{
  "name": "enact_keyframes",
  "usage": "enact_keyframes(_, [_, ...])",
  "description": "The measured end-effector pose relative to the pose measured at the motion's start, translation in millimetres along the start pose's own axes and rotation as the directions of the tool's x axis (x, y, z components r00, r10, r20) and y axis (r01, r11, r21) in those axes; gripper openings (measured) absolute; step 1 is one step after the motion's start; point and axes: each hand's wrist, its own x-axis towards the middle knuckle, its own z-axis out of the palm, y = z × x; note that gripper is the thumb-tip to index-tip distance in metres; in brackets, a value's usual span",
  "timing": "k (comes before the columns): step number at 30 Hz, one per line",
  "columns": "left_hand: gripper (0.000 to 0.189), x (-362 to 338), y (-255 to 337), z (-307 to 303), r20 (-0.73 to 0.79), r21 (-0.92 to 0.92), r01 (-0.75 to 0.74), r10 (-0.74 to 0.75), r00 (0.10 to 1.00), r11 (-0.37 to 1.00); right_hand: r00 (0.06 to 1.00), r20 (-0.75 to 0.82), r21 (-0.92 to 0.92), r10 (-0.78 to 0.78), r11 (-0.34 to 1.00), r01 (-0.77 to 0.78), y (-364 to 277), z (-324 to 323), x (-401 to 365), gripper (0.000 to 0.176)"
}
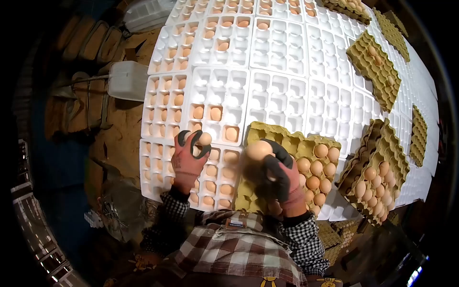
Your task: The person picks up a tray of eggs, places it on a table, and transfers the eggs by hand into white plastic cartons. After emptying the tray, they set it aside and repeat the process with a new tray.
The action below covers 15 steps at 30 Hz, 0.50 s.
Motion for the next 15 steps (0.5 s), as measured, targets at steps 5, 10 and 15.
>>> enact_keyframes(5, [0.055,46.4,2.1,14.1,0.085,0.075,-0.112,0.106,0.991,0.991,0.848,0.184,-0.977,-0.498,0.004,0.214,-2.6,52.1,67.5,0.055])
enact_keyframes(10, [0.039,76.6,11.1,-5.8,0.252,0.197,-0.067,0.015,0.968,0.978,0.949,0.176,-0.971,-0.263,-0.205,0.123,-8.9,69.8,124.0,0.038])
enact_keyframes(15, [0.037,106.1,15.8,-6.1,0.345,0.153,-0.156,0.095,0.934,0.976,0.998,0.054,-0.929,-0.02,-0.368,0.043,-13.9,67.9,175.0,0.047])
